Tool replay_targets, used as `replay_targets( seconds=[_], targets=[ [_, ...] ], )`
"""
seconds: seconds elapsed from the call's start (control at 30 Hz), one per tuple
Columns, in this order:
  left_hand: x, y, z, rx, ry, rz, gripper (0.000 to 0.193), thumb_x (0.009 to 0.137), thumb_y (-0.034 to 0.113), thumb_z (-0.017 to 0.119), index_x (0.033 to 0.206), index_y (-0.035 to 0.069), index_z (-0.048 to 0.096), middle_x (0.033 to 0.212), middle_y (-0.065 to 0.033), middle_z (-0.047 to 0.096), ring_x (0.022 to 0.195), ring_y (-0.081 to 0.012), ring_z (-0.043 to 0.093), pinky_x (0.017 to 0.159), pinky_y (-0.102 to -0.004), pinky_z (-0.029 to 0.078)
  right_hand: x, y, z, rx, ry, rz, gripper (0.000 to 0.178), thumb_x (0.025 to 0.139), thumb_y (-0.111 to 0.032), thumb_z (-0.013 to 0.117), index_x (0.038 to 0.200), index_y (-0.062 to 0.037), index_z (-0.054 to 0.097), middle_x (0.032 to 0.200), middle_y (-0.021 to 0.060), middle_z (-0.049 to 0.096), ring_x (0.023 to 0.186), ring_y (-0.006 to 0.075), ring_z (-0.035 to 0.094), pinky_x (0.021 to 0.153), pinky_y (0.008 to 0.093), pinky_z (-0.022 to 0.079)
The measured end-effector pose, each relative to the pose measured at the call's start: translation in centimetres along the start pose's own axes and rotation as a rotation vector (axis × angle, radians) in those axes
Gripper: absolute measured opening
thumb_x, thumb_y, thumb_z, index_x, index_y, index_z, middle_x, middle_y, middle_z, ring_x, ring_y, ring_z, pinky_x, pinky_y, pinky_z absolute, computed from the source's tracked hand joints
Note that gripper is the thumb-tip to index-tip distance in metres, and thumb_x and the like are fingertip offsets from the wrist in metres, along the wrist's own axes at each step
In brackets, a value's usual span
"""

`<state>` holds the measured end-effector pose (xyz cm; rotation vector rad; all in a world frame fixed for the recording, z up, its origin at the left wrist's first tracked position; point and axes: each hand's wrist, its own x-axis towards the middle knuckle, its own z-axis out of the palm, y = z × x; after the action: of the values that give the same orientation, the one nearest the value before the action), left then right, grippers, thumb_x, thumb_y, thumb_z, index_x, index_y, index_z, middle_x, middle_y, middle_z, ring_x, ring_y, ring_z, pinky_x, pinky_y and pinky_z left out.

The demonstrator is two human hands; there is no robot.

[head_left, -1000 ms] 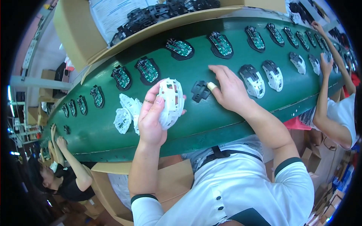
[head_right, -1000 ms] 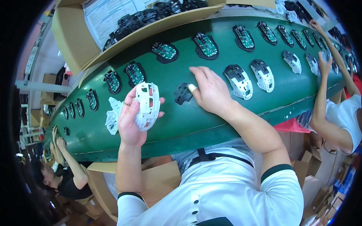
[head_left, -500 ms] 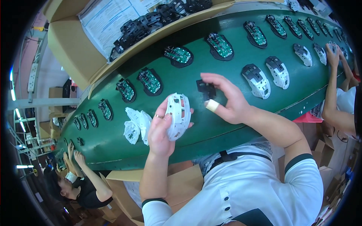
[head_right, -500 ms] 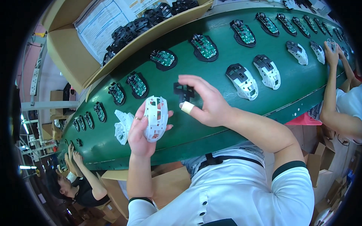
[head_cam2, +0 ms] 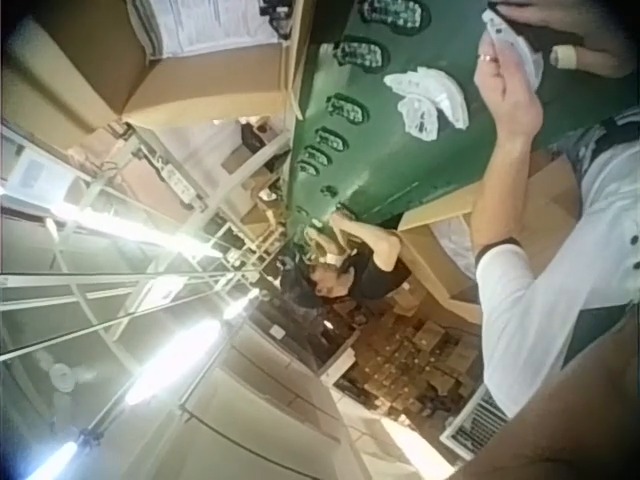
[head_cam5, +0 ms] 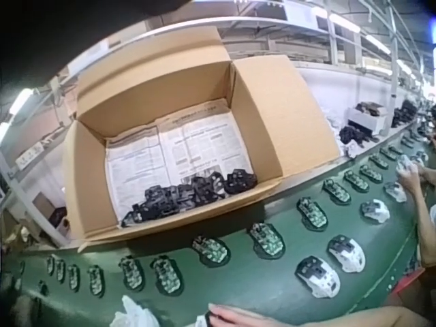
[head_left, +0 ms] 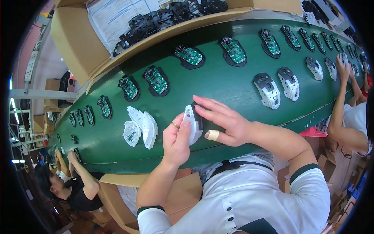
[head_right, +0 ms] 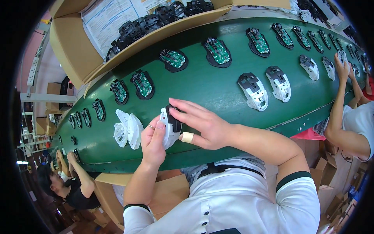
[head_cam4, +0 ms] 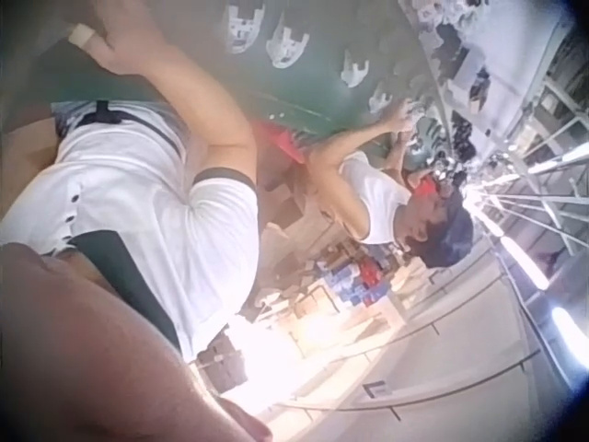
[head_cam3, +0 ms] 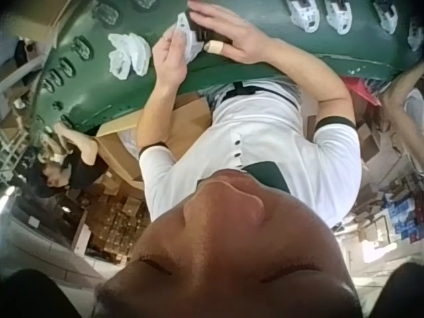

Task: The person takes mouse shells from a cardboard box, retrieves plastic parts from another box, assembles the parts into the shells by hand, and places the assembled pieces on the conveyor belt.

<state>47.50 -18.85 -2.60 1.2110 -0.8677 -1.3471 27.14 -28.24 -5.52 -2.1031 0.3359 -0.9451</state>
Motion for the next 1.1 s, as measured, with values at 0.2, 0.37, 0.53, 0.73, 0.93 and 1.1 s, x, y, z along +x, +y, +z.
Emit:
replay_targets(
  seconds=[0.2,0.37,0.53,0.73,0.93,1.1],
  targets=[
    [0.3,1.2,-0.6,0.068,-0.259,-0.240,0.045,0.112,0.030,0.055,0.139,-0.005,0.061,0.105,-0.0057,0.073,0.088,-0.0113,0.067,0.083,-0.0262,0.052,-0.2,0.6,-0.1,0.624,-0.037,0.461,0.070,0.081,-0.024,0.093,0.140,-0.0038,0.059,0.146,0.0205,0.061,0.134,0.0342,0.062,0.109,0.0446,0.051],
    [0.4,1.8,-1.2,0.128,-0.250,-0.301,0.036,0.112,0.026,0.049,0.121,-0.003,0.068,0.094,-0.0053,0.072,0.083,-0.0100,0.065,0.074,-0.0255,0.050,0.2,0.3,0.0,0.397,-0.243,0.468,0.067,0.080,-0.025,0.094,0.135,-0.0039,0.062,0.123,0.0148,0.073,0.113,0.0277,0.073,0.095,0.0400,0.057],
    [0.0,2.0,-1.0,0.199,-0.228,-0.263,0.035,0.112,0.026,0.050,0.119,-0.003,0.069,0.091,-0.0044,0.072,0.080,-0.0103,0.065,0.072,-0.0258,0.050,-0.1,-0.4,1.1,0.384,-0.151,0.497,0.066,0.079,-0.025,0.094,0.133,-0.0040,0.063,0.116,0.0130,0.076,0.106,0.0280,0.075,0.090,0.0387,0.059],
    [0.0,1.1,-0.8,0.525,-0.128,-0.029,0.032,0.095,0.027,0.074,0.115,0.001,0.072,0.090,-0.0050,0.074,0.083,-0.0139,0.068,0.080,-0.0262,0.051,-0.3,0.6,1.4,0.290,-0.143,0.416,0.059,0.081,-0.016,0.090,0.132,-0.0028,0.063,0.118,0.0142,0.074,0.108,0.0292,0.074,0.094,0.0398,0.058],
    [1.5,1.1,-1.2,1.089,-0.001,0.945,0.053,0.076,0.025,0.086,0.123,0.004,0.073,0.092,-0.0065,0.074,0.083,-0.0260,0.070,0.089,-0.0438,0.053,0.7,0.8,1.8,-0.115,0.141,-0.072,0.062,0.072,-0.003,0.090,0.129,-0.0021,0.065,0.120,0.0152,0.071,0.110,0.0357,0.070,0.094,0.0436,0.059],
    [1.3,0.1,-1.6,0.975,-0.013,1.030,0.053,0.080,0.026,0.078,0.124,-0.002,0.073,0.078,-0.0083,0.063,0.068,-0.0263,0.055,0.069,-0.0400,0.046,0.5,-0.5,2.3,0.008,0.150,-0.013,0.062,0.073,-0.003,0.089,0.129,0.0016,0.063,0.120,0.0168,0.070,0.109,0.0362,0.070,0.093,0.0440,0.059]
  ],
)
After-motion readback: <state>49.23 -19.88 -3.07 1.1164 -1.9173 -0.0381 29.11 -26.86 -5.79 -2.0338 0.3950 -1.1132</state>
